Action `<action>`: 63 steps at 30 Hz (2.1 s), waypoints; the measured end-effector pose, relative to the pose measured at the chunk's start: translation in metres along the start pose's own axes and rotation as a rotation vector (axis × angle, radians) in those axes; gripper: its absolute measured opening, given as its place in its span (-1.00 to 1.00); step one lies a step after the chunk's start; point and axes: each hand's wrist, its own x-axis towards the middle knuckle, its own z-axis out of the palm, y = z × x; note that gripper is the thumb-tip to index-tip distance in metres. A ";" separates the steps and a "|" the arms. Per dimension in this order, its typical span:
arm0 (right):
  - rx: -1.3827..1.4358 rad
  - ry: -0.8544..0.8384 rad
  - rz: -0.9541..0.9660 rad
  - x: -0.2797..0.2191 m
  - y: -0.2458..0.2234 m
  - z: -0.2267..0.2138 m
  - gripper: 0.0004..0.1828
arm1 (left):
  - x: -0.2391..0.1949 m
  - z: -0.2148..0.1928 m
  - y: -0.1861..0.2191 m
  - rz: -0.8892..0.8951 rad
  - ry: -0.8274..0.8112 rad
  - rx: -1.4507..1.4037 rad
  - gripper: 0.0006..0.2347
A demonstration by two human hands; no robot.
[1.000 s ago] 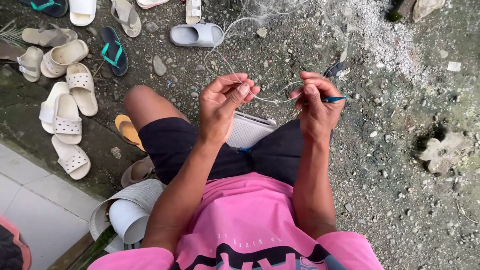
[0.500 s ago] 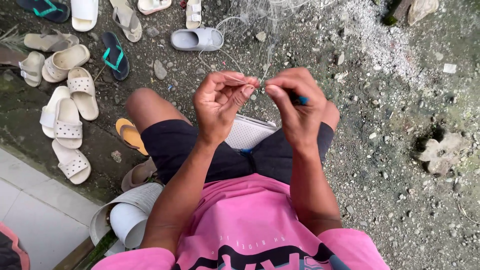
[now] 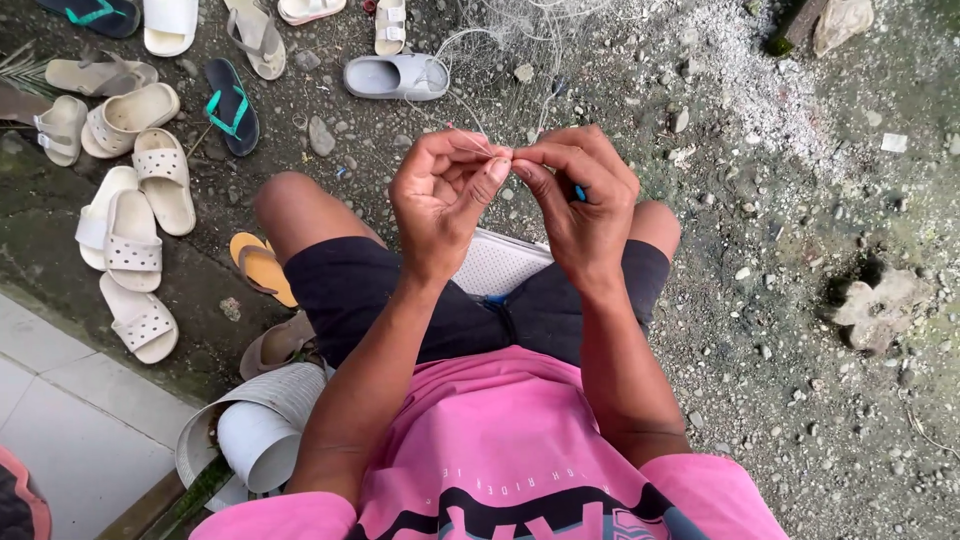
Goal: Repairing a fishing net by tying knots in the nylon line using a small blue tool.
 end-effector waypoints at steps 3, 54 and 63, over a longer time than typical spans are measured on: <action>-0.052 -0.013 -0.021 0.001 -0.005 0.000 -0.97 | 0.001 0.000 -0.001 -0.011 0.019 0.001 -0.81; 0.138 -0.073 0.308 -0.025 -0.020 -0.007 -0.37 | -0.006 0.002 0.004 -0.067 0.047 -0.240 -0.81; 0.012 -0.214 0.270 -0.013 -0.035 -0.006 -0.43 | -0.006 0.000 0.001 -0.026 0.071 -0.228 -0.80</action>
